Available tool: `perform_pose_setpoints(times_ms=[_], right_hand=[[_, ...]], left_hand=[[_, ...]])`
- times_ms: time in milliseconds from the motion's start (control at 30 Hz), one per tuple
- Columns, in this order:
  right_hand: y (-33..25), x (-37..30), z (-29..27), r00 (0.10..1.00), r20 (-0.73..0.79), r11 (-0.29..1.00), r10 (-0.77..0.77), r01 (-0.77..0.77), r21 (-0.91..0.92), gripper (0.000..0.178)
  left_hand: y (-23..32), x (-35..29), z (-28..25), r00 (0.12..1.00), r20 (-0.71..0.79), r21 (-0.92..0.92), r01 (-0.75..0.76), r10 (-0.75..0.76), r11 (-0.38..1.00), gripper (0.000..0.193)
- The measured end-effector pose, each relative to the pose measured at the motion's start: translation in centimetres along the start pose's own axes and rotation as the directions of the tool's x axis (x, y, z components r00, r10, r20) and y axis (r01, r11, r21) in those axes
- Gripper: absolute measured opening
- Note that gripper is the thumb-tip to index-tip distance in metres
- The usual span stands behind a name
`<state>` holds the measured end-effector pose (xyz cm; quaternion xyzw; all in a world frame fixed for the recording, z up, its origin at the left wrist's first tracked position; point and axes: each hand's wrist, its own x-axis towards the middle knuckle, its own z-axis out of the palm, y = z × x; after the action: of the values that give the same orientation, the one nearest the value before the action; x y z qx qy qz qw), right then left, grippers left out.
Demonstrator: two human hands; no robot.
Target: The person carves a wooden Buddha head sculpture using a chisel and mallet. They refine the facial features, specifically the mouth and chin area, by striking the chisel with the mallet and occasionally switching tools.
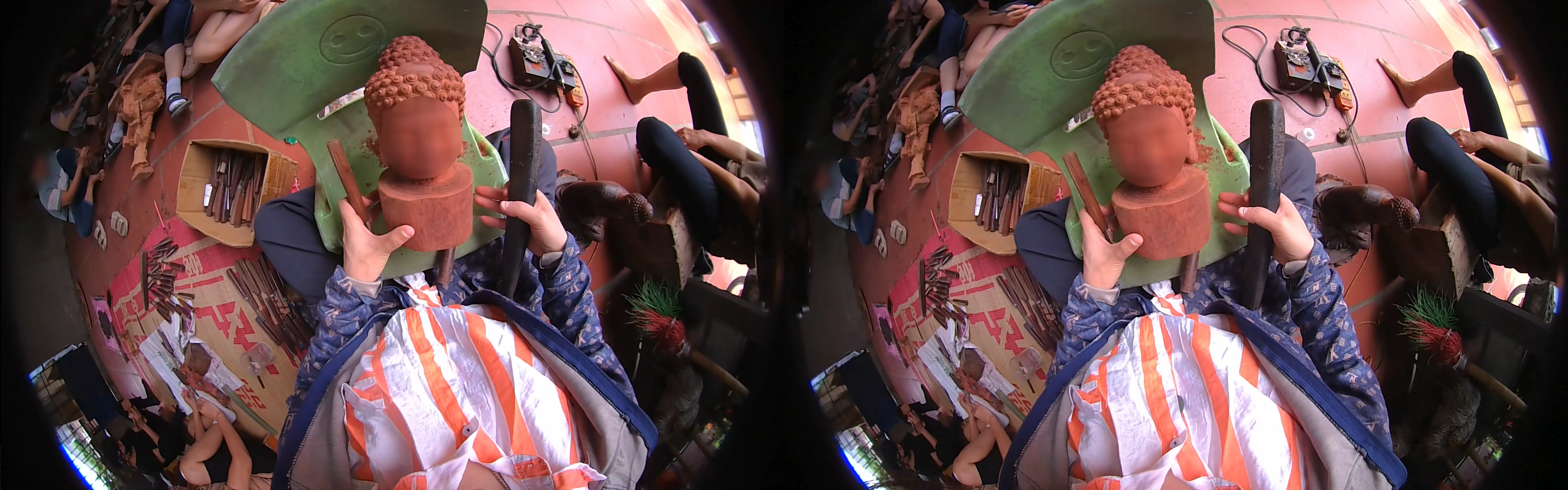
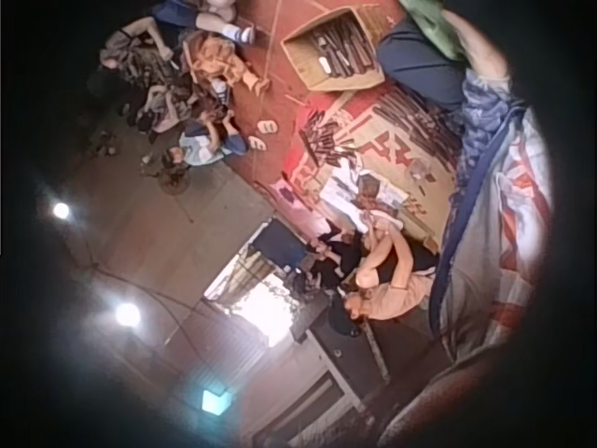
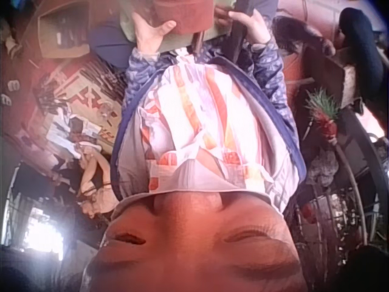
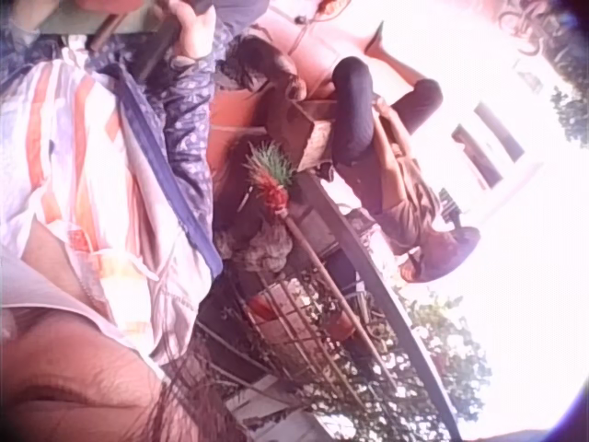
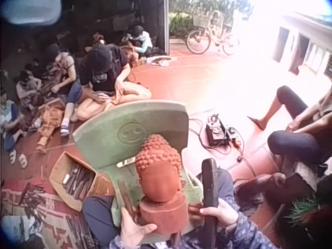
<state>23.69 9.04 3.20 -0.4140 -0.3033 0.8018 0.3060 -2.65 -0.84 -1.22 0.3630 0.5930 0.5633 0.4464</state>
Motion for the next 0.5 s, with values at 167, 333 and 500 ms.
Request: perform_pose_setpoints(times_ms=[167,333,500], right_hand=[[1.7,1.0,0.5,0.994,0.048,0.995,0.098,-0.097,-0.037,0.033],[1.5,0.8,1.8,0.997,-0.032,0.998,0.066,-0.066,0.015,0.030],[2.3,0.9,0.7,0.997,0.073,0.999,0.030,-0.032,0.025,0.029]], left_hand=[[1.3,-0.8,1.2,0.999,-0.014,0.151,-0.050,0.053,0.987,0.096],[2.5,-0.8,1.4,0.999,-0.050,0.364,0.013,0.005,0.931,0.094],[3.3,-0.6,1.5,0.999,-0.029,0.309,0.030,-0.023,0.950,0.092]])
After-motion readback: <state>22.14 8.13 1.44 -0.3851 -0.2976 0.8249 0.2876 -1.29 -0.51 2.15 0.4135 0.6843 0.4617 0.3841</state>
